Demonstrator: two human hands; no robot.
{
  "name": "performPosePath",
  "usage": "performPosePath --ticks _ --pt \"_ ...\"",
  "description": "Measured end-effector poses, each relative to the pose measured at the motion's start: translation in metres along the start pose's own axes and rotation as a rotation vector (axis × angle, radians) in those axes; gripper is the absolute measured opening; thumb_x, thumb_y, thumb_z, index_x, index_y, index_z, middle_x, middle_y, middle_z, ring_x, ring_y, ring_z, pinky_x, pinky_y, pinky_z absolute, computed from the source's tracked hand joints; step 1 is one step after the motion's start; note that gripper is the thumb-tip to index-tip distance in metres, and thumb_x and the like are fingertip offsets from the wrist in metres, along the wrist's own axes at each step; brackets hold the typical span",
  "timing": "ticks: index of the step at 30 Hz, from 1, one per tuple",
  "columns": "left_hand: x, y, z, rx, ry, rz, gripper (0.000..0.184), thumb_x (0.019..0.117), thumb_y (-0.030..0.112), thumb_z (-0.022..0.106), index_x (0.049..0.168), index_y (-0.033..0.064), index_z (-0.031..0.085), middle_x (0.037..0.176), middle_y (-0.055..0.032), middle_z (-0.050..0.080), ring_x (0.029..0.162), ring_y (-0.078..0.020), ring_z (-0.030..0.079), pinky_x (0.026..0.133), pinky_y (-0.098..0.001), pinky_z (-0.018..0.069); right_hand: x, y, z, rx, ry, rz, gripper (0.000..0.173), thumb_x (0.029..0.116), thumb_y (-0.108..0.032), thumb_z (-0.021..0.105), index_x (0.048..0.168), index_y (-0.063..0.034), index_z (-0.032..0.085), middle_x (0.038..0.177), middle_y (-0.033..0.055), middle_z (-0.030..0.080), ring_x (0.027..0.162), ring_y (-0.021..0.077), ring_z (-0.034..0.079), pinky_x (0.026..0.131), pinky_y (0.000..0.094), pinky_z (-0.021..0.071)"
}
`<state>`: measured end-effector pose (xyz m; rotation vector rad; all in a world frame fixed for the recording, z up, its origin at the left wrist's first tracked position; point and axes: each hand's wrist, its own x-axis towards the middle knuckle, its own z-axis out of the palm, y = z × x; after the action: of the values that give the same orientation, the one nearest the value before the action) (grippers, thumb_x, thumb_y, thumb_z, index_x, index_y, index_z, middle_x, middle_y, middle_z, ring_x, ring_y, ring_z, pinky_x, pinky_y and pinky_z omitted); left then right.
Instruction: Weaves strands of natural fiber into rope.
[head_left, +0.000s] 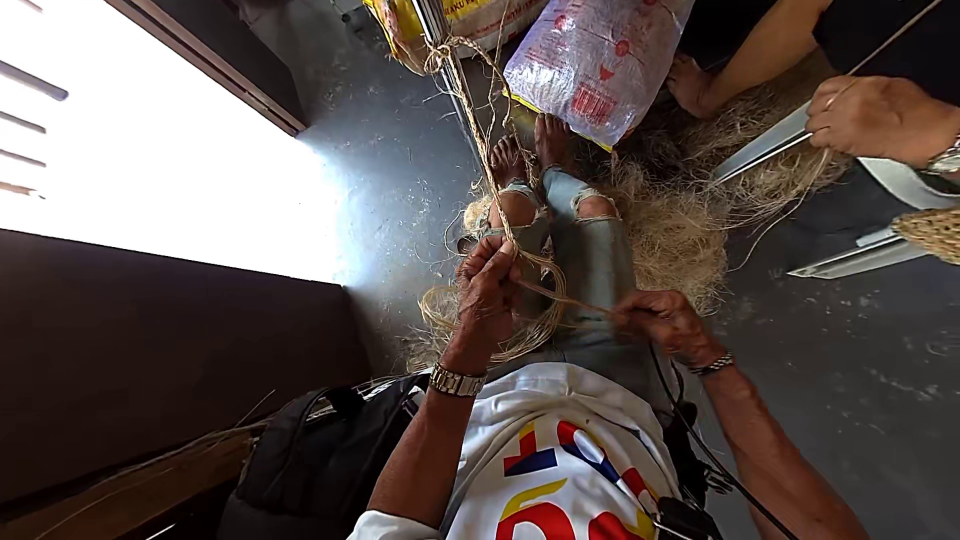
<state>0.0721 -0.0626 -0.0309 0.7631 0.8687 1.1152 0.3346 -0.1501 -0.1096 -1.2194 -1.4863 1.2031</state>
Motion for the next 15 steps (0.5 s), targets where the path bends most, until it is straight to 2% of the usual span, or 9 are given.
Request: performPosePath --ticks 4,6,8,11,15 --pt "0.002 -0.003 -0.004 0.031 -0.021 0.042 0.018 0.1049 0.013 0.050 0.092 0.0129 0.063 0.062 0.0024 0.050 0.042 -0.0020 0.039 0.039 -0.0145 0.0338 -0.042 0.050 -0.064 0.125 0.053 0.396 0.009 0.0903 -0.018 0.064 0.085 -0.0162 0.071 0.063 -0.0109 0.059 0.045 -0.0016 0.045 0.042 0.0168 0.0384" --pt "0.002 0.000 -0.006 0.028 -0.035 0.057 0.019 0.1046 0.011 0.050 0.091 0.0125 0.063 0.061 0.0028 0.050 0.042 -0.0016 0.039 0.038 -0.0138 0.0331 -0.067 0.070 -0.094 0.133 0.061 0.585 0.011 0.0915 -0.016 0.060 0.083 -0.0169 0.067 0.057 -0.0109 0.054 0.040 -0.0018 0.038 0.038 0.0166 0.0324" --pt "0.000 0.005 -0.008 0.029 -0.054 0.075 0.019 0.1044 0.011 0.051 0.091 0.0123 0.063 0.059 0.0036 0.049 0.042 -0.0011 0.039 0.038 -0.0134 0.0324 -0.098 0.087 -0.120 0.166 0.074 0.736 0.014 0.0928 -0.013 0.055 0.083 -0.0149 0.065 0.054 -0.0103 0.047 0.039 -0.0011 0.035 0.037 0.0169 0.0313" --pt "-0.003 0.018 -0.012 0.029 -0.070 0.119 0.017 0.1033 0.011 0.051 0.092 0.0117 0.064 0.058 0.0043 0.048 0.041 -0.0004 0.039 0.038 -0.0129 0.0334 -0.150 0.104 -0.148 0.250 0.184 0.837 0.017 0.0940 -0.012 0.052 0.084 -0.0152 0.065 0.051 -0.0103 0.044 0.038 -0.0008 0.035 0.037 0.0163 0.0324" --pt "-0.007 0.040 -0.021 0.049 -0.087 0.185 0.017 0.1030 0.013 0.051 0.093 0.0128 0.064 0.057 0.0061 0.045 0.041 0.0001 0.038 0.039 -0.0125 0.0338 -0.219 0.132 -0.159 0.343 0.530 0.922 0.023 0.1025 -0.014 0.044 0.089 -0.0150 0.063 0.046 -0.0126 0.036 0.035 -0.0012 0.032 0.036 0.0167 0.0322"
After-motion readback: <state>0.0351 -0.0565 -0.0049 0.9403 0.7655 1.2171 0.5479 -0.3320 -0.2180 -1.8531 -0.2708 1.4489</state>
